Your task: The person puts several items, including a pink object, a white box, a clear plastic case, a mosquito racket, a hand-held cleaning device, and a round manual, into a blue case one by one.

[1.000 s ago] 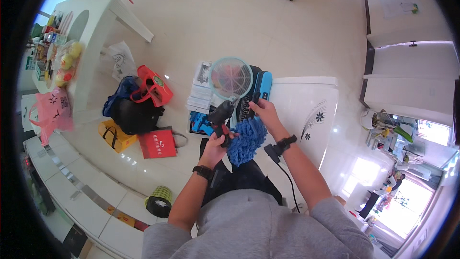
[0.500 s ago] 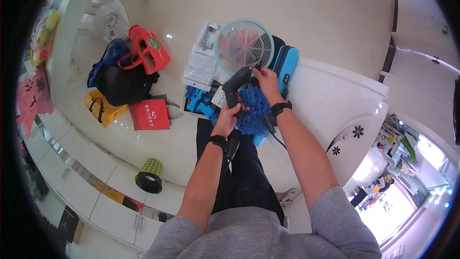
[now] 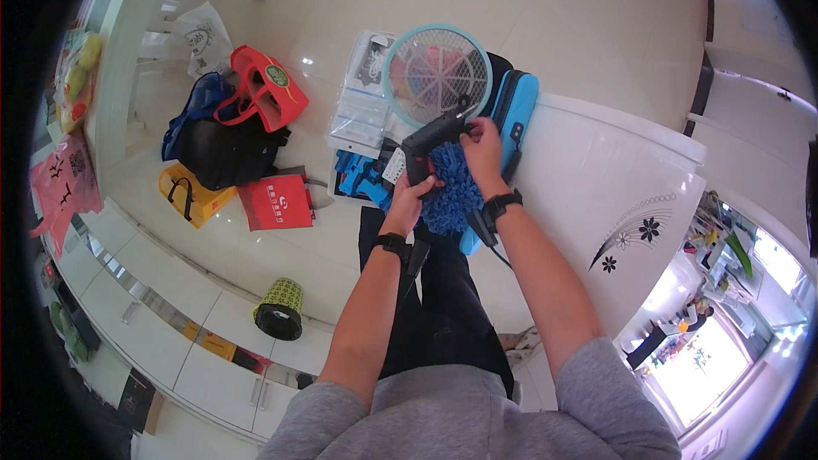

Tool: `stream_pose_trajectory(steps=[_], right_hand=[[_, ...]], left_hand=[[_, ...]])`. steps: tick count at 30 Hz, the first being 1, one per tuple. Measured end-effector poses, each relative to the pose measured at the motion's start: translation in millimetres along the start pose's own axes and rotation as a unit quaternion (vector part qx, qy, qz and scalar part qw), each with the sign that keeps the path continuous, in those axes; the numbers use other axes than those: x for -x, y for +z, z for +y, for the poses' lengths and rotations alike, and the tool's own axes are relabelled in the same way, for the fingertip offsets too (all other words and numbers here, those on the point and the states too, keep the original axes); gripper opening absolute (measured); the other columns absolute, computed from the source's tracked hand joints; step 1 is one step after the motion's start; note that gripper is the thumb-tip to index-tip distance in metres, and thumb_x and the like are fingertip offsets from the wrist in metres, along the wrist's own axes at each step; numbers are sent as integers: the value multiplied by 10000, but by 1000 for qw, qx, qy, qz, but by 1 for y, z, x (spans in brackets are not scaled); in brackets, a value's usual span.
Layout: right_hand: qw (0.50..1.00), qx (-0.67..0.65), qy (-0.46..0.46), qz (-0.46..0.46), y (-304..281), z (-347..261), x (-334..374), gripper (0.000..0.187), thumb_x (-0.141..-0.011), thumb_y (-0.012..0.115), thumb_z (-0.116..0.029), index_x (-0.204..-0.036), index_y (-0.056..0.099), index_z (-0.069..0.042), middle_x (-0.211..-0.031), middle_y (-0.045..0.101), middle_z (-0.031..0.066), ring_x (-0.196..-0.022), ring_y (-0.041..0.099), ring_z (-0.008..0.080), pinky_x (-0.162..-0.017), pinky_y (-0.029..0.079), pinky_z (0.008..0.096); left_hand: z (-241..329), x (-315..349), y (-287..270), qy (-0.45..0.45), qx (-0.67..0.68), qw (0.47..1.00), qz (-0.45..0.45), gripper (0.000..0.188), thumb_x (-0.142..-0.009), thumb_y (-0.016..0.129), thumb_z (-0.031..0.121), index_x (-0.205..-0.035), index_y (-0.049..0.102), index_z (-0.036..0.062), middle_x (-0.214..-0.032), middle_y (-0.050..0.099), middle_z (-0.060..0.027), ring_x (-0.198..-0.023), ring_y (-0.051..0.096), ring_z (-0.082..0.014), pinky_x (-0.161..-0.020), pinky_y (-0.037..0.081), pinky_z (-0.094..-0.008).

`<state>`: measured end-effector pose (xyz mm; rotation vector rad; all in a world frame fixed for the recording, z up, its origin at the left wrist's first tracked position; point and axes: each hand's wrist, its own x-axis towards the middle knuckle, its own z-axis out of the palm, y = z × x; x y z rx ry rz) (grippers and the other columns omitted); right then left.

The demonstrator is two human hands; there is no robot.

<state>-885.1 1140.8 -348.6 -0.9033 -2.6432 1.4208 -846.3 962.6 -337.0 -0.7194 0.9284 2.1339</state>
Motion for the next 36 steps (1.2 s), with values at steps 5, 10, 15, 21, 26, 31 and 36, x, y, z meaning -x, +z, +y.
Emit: stream_pose_trajectory(steps=[5,10,15,21,26,31,36], right_hand=[[995,-66,-14,-80,-16,-7,49,290,-744,680,-33,-1019,588,-34,-829,603,90,-830,604,258,-757,481,362],[989,23,-121,-83,-27,-55,84,388,-762,703,-140,-1124,599,-49,-987,638,105,-1015,558,299,-908,422,390],[953,-208,53,-212,-9,-76,99,417,-810,706,-198,-1153,563,-8,-1023,635,128,-972,588,278,-874,451,352],[925,-222,108,-289,38,-68,114,509,-795,708,-143,-1213,456,1,-1103,605,123,-996,587,197,-883,470,344],[936,-90,122,-318,66,-62,134,603,-708,783,-192,-1163,449,19,-1050,603,164,-971,589,213,-829,493,350],[912,-172,126,-351,97,-15,154,616,-666,787,-244,-1136,497,30,-1040,625,221,-963,625,355,-815,489,403],[913,-121,143,-361,101,-18,154,597,-697,773,-165,-1191,495,22,-1073,618,163,-974,603,248,-855,476,346]], left_hand=[[3,9,-2,44,-99,994,-17,305,-831,656,30,-1115,546,48,-958,593,-7,-886,587,-125,-848,440,-277],[30,40,4,53,-157,986,3,331,-810,676,25,-1115,549,48,-947,588,14,-861,562,-88,-791,444,-241],[24,60,14,22,-103,994,7,370,-830,637,1,-1179,532,68,-1034,602,-5,-935,581,-98,-785,452,-242],[17,78,-22,-35,-67,997,30,308,-873,598,30,-1166,517,83,-1041,605,-32,-948,607,-142,-790,476,-273],[9,91,-69,-80,-161,983,45,249,-909,603,142,-1141,527,95,-1006,621,-21,-906,620,-128,-730,499,-266],[0,100,-87,-114,-219,964,99,276,-911,619,198,-1145,519,89,-1034,626,-51,-922,632,-162,-730,520,-298],[-1,87,-108,-153,-230,958,78,256,-931,588,182,-1145,513,64,-1047,625,-45,-913,628,-154,-764,526,-315]])
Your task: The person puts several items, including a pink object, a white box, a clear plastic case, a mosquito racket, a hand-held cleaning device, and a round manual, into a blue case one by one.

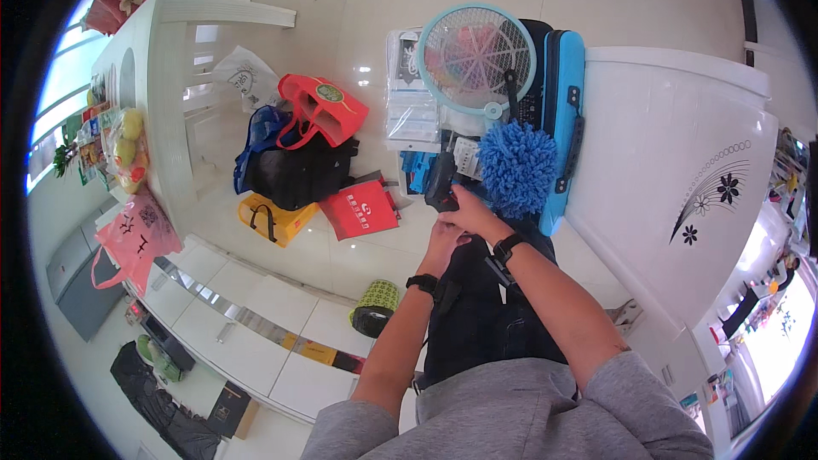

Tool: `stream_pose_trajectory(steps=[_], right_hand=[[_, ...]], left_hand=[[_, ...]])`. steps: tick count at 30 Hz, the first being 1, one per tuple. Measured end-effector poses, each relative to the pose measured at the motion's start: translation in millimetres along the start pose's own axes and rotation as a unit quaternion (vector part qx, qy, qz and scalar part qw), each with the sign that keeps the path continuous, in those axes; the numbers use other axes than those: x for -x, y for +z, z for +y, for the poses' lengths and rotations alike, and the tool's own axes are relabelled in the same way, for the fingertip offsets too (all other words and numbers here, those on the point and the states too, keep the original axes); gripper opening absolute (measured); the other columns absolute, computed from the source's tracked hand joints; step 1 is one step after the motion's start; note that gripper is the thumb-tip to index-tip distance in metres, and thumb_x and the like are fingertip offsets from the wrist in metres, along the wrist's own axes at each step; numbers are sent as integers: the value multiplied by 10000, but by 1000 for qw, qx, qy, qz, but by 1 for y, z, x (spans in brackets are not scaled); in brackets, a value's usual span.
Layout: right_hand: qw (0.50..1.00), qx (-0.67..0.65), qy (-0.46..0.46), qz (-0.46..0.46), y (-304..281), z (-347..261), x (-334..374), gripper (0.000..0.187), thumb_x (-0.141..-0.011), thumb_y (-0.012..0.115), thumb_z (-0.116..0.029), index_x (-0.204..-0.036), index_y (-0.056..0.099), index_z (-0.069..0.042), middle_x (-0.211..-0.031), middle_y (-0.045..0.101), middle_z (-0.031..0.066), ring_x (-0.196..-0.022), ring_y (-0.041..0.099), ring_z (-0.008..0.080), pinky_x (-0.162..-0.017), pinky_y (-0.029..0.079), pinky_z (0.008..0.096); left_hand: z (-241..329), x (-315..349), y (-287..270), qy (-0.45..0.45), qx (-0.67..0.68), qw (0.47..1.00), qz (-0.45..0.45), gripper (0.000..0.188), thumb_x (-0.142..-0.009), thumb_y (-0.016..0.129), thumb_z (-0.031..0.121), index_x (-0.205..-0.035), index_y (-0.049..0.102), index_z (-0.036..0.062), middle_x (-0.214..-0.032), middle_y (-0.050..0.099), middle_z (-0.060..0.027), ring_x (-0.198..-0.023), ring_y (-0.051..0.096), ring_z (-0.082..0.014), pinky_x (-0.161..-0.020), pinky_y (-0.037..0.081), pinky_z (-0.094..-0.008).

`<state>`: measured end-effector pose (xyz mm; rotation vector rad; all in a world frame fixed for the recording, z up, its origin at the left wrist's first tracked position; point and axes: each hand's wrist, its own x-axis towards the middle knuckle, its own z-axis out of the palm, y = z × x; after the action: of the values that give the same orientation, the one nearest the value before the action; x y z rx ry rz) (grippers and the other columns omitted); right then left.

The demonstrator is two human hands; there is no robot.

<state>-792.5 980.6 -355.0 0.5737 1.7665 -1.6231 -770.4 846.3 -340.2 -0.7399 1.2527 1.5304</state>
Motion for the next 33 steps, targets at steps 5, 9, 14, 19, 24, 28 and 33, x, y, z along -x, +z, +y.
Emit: stream_pose_trajectory(steps=[5,9,14,19,24,28,33], right_hand=[[997,-26,-27,65,-11,13,-18,557,-665,785,-214,-1101,514,1,-1023,630,208,-965,615,373,-816,489,407],[996,-72,-19,41,-9,-3,-17,454,-702,757,-67,-1082,525,22,-985,627,111,-928,596,185,-829,475,326],[988,-133,-35,63,-8,-2,-27,434,-717,750,-52,-1083,527,18,-1008,624,92,-939,592,179,-841,473,322],[982,-171,-37,73,-6,1,-40,425,-730,738,-31,-1099,531,14,-1024,612,75,-948,586,164,-852,471,311],[969,-234,-31,78,-6,4,-52,413,-755,693,-22,-1128,524,25,-1009,605,71,-932,581,158,-838,476,303],[964,-251,-11,91,-9,18,-53,465,-756,684,-124,-1152,515,52,-1061,627,153,-932,622,235,-824,488,362],[977,-118,-8,178,0,-2,-22,400,-790,635,-139,-1156,555,2,-1028,645,182,-922,645,303,-794,504,374]], left_hand=[[8,-26,4,29,-8,999,-29,326,-893,644,182,-1164,499,71,-1039,625,-38,-931,628,-143,-737,530,-284],[18,-25,-13,43,-68,996,-43,343,-897,644,195,-1181,495,74,-1051,619,-33,-942,619,-127,-737,519,-268],[33,-38,-18,42,-116,991,-49,369,-896,649,220,-1193,492,67,-1052,612,-29,-934,609,-112,-725,509,-254],[43,-48,-22,50,-127,989,-48,388,-892,657,241,-1196,496,61,-1045,609,-24,-910,597,-102,-720,507,-248],[56,-58,-31,45,-151,985,-77,392,-888,662,246,-1202,511,65,-1038,613,-22,-909,593,-102,-725,502,-247],[63,-66,-29,8,-193,980,-49,354,-923,612,187,-1238,518,56,-1070,618,-31,-967,608,-123,-807,512,-289],[51,-64,-36,17,-161,987,-1,328,-906,638,219,-1164,550,36,-920,640,-27,-811,620,-116,-687,502,-246]])
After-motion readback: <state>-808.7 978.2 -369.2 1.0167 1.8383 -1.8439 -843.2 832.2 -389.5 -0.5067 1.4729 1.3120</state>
